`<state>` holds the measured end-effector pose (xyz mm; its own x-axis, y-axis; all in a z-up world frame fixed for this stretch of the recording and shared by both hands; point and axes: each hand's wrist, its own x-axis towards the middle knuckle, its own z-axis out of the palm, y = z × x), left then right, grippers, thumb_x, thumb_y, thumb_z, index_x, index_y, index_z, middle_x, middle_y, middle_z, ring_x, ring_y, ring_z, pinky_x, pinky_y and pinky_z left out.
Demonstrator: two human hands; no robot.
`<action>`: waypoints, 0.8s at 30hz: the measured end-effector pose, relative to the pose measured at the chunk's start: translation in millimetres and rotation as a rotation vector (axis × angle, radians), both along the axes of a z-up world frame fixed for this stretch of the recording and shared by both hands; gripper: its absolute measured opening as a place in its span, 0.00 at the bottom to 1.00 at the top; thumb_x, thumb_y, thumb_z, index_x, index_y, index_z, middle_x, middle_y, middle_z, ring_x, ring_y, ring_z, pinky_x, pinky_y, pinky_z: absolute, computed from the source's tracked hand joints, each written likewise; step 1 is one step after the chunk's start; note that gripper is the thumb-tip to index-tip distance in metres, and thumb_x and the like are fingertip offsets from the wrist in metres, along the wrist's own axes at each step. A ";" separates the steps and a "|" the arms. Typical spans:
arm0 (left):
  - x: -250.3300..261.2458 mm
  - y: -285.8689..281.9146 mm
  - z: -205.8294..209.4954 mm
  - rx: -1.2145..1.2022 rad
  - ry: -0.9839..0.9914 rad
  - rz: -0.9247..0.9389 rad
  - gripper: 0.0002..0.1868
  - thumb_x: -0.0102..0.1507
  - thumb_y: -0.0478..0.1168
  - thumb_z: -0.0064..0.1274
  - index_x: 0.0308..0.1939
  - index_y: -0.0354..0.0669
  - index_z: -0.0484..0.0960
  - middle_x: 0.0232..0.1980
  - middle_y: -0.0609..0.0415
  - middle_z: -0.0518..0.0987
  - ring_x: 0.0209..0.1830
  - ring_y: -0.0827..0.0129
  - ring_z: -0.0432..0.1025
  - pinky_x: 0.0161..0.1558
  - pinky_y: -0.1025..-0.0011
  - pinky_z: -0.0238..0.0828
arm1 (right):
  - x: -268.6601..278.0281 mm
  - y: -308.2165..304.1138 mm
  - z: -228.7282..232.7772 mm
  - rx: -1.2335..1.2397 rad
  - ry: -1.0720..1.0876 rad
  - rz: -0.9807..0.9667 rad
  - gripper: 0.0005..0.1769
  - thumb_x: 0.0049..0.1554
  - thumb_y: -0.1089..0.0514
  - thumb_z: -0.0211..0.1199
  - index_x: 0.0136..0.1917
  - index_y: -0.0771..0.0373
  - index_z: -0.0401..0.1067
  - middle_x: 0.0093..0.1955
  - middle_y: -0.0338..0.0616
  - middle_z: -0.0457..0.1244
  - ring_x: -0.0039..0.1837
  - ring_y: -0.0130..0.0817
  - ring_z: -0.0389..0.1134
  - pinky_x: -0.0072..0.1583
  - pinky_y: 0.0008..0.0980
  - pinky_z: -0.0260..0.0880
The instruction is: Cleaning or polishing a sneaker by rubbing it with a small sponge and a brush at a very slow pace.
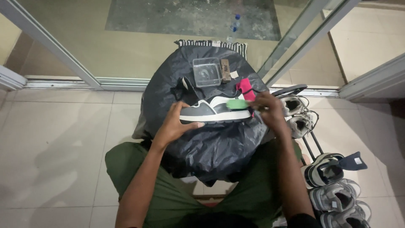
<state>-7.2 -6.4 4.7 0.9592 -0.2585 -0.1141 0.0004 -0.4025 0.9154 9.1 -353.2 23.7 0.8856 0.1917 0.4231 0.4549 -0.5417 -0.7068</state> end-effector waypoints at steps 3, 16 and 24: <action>1.8 0.9 0.6 0.017 -0.004 -0.014 0.45 0.47 0.59 0.76 0.58 0.45 0.70 0.63 0.35 0.69 0.72 0.36 0.61 0.72 0.44 0.54 | 22.2 24.5 -41.5 -0.062 -0.123 0.169 0.12 0.47 0.75 0.67 0.37 0.60 0.81 0.40 0.49 0.65 0.42 0.52 0.68 0.48 0.42 0.69; 2.2 -1.4 5.8 0.078 0.042 -0.028 0.45 0.49 0.60 0.74 0.60 0.45 0.69 0.64 0.37 0.69 0.74 0.38 0.60 0.72 0.46 0.55 | 44.4 -16.2 -18.0 0.054 0.080 0.151 0.13 0.45 0.77 0.63 0.40 0.66 0.82 0.40 0.59 0.65 0.45 0.58 0.64 0.53 0.50 0.64; -6.8 -28.0 45.8 0.284 -0.228 -0.079 0.45 0.57 0.55 0.68 0.72 0.43 0.64 0.72 0.36 0.56 0.78 0.31 0.45 0.75 0.40 0.47 | 38.5 -0.9 -49.2 0.058 0.013 0.077 0.07 0.48 0.74 0.65 0.35 0.65 0.77 0.39 0.50 0.66 0.45 0.52 0.66 0.54 0.45 0.66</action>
<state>-14.0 -34.4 50.4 0.9466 -0.3216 0.0222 -0.2318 -0.6311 0.7403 47.6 -354.1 -25.5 0.8745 0.2351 0.4243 0.4846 -0.4634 -0.7419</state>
